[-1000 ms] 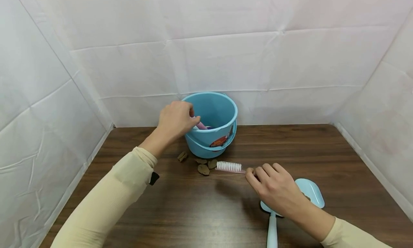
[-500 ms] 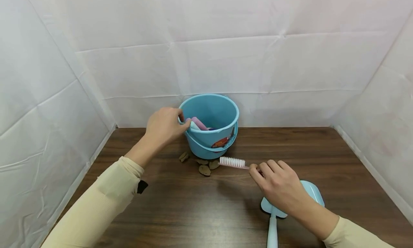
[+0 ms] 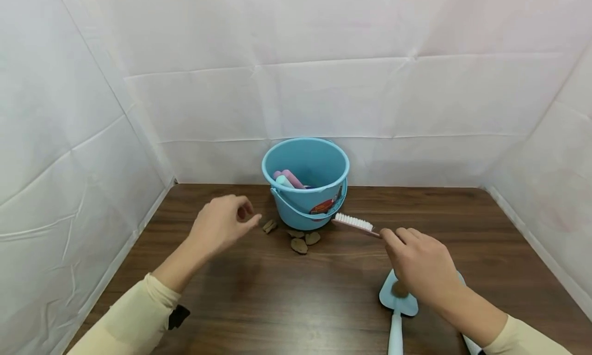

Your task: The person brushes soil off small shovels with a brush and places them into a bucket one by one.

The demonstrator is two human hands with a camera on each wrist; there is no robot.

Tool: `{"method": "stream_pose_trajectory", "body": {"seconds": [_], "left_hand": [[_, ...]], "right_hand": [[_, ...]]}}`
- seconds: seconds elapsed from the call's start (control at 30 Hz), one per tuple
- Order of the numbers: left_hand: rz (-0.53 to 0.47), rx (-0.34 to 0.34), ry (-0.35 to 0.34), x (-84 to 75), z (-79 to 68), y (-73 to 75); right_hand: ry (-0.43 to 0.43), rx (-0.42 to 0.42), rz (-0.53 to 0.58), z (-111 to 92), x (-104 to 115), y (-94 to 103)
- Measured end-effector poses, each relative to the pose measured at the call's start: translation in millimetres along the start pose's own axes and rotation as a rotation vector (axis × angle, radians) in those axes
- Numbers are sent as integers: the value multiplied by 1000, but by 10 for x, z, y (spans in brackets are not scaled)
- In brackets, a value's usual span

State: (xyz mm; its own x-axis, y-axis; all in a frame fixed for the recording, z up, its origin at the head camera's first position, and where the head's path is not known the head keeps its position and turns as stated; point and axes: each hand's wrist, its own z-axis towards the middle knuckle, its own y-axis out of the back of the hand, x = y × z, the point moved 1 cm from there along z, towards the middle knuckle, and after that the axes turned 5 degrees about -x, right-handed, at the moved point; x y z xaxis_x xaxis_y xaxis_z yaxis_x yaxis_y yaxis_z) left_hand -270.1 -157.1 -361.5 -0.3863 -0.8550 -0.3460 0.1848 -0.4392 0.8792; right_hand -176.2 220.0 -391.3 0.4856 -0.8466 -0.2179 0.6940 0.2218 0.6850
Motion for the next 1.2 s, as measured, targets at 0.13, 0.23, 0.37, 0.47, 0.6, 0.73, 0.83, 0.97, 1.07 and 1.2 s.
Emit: {"method": "stream_pose_trajectory", "body": {"seconds": [0.13,0.23,0.37,0.47,0.6,0.73,0.83,0.97,1.07,1.2], "left_hand": [[-23,44,5,-4,-154,-185],[-42,73,20,-3,-229,-311],[-49,92,26,2,-295,-398],[-45,104,24,-5,-316,-421],[-47,117,22,-26,-311,-441],[-60,128,13,-73,-295,-465],[-69,143,-6,-141,-271,-500],[-89,180,-70,-325,-240,-598],[-102,218,-132,-516,-216,-693],[-109,275,-206,-812,-191,-844]], "right_hand": [[-211,137,95,-46,-52,43],[-433,281,260,-61,-87,76],[-620,370,403,-56,-105,91],[-627,364,395,-40,-100,98],[-626,344,386,-22,-123,138],[-643,336,371,-43,-160,190],[-659,339,355,-84,-176,214],[-688,350,339,-152,-191,249],[-703,346,332,-193,-208,272],[-711,318,321,-263,-255,294]]}}
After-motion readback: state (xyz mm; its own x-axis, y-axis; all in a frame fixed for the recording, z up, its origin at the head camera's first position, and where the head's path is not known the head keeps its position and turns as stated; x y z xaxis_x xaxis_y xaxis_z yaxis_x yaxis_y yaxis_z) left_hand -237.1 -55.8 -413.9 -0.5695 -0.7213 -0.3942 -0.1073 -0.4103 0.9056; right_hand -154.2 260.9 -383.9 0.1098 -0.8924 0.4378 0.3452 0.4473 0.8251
